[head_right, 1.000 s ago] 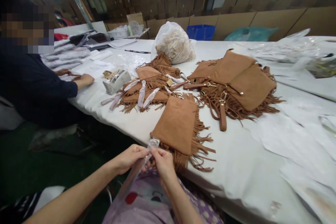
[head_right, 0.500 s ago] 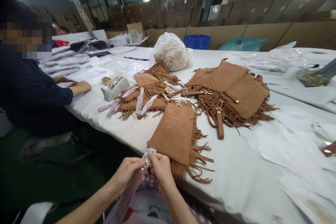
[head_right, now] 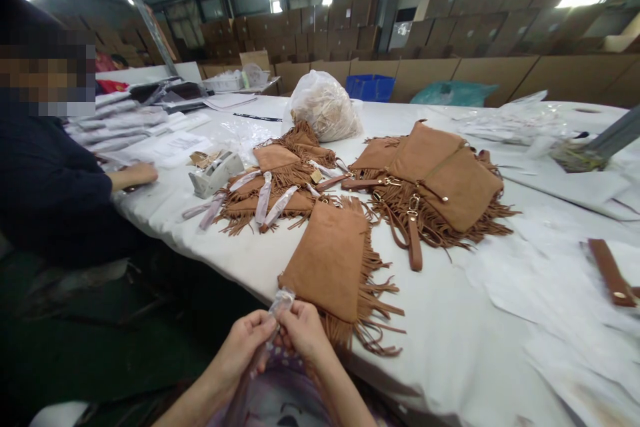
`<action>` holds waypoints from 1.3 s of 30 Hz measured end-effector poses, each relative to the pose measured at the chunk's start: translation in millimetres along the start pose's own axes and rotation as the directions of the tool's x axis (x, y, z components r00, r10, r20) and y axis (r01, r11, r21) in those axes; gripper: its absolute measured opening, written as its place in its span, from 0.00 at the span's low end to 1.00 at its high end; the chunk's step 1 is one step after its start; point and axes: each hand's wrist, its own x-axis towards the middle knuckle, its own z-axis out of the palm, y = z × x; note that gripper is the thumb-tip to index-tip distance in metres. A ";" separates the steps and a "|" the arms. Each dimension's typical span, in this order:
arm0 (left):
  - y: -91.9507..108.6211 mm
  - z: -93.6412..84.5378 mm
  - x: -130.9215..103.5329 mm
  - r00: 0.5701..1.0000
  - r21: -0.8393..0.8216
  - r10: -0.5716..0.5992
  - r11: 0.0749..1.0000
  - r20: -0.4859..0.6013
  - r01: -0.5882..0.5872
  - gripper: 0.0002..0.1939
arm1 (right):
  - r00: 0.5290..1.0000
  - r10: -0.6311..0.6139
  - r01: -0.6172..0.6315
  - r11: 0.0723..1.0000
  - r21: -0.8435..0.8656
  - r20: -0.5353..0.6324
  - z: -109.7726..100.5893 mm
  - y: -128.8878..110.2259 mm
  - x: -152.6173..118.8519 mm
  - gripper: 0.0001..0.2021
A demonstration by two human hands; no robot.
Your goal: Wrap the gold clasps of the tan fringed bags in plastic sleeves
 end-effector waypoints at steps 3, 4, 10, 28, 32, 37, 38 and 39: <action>-0.5 0.0 -0.3 0.999 -0.015 0.041 0.999 -0.032 -0.041 0.19 | 1.000 -0.014 0.014 0.999 -0.029 0.006 0.5 0.1 0.8 0.11; 0.0 -0.2 -0.4 0.997 0.008 0.055 0.998 -0.045 -0.054 0.19 | 1.000 -0.008 0.008 1.000 -0.028 -0.003 0.7 0.3 1.5 0.11; 6.8 4.5 -5.5 0.937 0.194 0.301 0.944 -0.175 -0.267 0.15 | 0.995 0.016 -0.014 1.000 0.016 -0.101 5.0 4.7 10.5 0.13; 1.0 1.0 -17.5 0.832 0.832 0.458 0.289 0.314 -0.473 0.18 | 0.987 -0.089 0.071 0.988 -0.134 -0.131 -4.2 5.1 12.7 0.21; 0.5 3.1 -14.6 0.961 0.557 0.273 0.792 0.040 -0.249 0.21 | 0.985 -0.098 0.081 0.989 -0.121 -0.142 -9.5 10.2 12.8 0.20; -0.5 18.8 5.3 0.997 0.192 -0.010 0.981 0.071 -0.004 0.24 | 0.977 -0.114 0.096 0.990 -0.101 -0.182 -16.0 10.7 7.5 0.20; -0.2 22.7 8.3 0.997 0.201 -0.001 0.979 0.081 -0.015 0.24 | 0.974 -0.116 0.099 0.991 -0.094 -0.195 -18.6 10.5 4.9 0.21; 0.4 26.4 10.6 0.995 0.221 0.020 0.974 0.094 -0.041 0.24 | 0.971 -0.119 0.102 0.991 -0.090 -0.206 -21.9 10.3 1.8 0.21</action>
